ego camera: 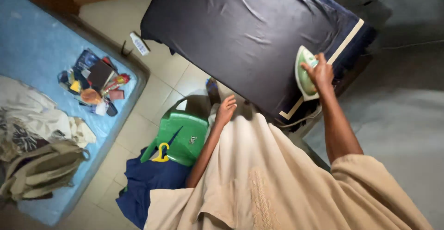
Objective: The recorder is ironing a garment on a flat surface.
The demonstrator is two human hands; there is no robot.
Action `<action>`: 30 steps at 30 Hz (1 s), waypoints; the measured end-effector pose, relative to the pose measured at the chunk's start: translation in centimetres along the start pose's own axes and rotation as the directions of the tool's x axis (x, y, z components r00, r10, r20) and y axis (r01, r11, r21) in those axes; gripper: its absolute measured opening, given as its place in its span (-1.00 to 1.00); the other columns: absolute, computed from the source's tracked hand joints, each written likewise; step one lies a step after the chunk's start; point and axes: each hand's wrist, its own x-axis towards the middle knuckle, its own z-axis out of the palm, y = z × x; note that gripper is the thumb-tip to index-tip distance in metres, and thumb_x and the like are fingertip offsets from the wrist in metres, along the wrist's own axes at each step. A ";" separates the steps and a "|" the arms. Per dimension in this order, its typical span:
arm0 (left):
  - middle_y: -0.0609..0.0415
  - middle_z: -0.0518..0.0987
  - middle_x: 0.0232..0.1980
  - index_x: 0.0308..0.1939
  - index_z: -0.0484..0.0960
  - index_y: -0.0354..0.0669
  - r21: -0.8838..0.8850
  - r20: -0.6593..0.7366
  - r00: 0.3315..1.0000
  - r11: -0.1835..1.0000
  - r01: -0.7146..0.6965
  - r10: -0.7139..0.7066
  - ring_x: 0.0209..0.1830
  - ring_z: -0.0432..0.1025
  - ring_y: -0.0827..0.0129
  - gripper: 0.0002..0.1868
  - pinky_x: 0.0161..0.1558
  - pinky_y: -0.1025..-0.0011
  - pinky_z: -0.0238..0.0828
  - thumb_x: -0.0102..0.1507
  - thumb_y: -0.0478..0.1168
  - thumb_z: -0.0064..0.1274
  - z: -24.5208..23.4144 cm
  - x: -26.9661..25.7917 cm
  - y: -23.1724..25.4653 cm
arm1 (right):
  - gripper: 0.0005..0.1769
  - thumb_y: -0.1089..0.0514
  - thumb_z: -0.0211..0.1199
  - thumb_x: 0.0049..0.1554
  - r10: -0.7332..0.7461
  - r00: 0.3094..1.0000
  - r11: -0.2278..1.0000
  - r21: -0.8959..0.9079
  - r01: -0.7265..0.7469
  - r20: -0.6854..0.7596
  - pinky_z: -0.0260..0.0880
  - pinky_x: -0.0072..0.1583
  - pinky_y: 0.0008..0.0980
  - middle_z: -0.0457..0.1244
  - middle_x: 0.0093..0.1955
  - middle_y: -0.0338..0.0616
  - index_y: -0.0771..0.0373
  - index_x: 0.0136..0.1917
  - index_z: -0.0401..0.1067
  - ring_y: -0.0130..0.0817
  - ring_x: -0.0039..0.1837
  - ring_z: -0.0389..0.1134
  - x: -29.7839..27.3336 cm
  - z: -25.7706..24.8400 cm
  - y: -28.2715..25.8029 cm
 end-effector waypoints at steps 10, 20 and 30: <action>-0.09 0.73 -0.01 0.20 0.60 -0.14 0.254 0.051 0.998 0.967 0.021 -0.035 -0.04 0.59 0.33 -0.60 -0.02 0.42 0.49 0.29 -0.17 0.16 -0.4 -0.4 1.4 | -0.21 -0.32 0.39 0.05 -0.135 0.928 0.984 -0.066 0.167 0.347 0.45 -0.08 0.09 0.40 -0.13 0.23 -0.08 0.44 0.25 0.17 -0.10 0.47 -18.9 2.6 -1.1; 0.08 0.70 -0.13 0.13 0.63 -0.21 0.140 0.189 0.981 0.990 0.026 -0.053 -0.23 0.53 0.50 -0.66 -0.11 0.52 0.47 0.30 -0.19 0.07 -1.2 4.1 2.0 | -0.07 -0.27 0.63 -0.26 -0.082 0.909 0.993 0.116 0.038 0.408 0.43 0.04 -0.04 0.42 0.14 -0.08 -0.10 0.34 0.39 -0.01 0.09 0.47 -20.1 2.4 10.7; 0.05 0.69 -0.14 0.08 0.60 -0.24 0.185 0.168 0.979 0.979 0.085 -0.117 -0.17 0.59 0.47 -0.72 -0.18 0.46 0.54 0.35 -0.18 0.04 -2.1 3.8 1.2 | -0.14 0.20 0.48 0.11 0.232 0.972 0.499 0.862 -0.094 -0.029 0.42 -0.05 -0.42 0.39 -0.05 -0.20 0.09 0.51 0.02 -0.47 -0.08 0.41 -8.0 -3.9 11.0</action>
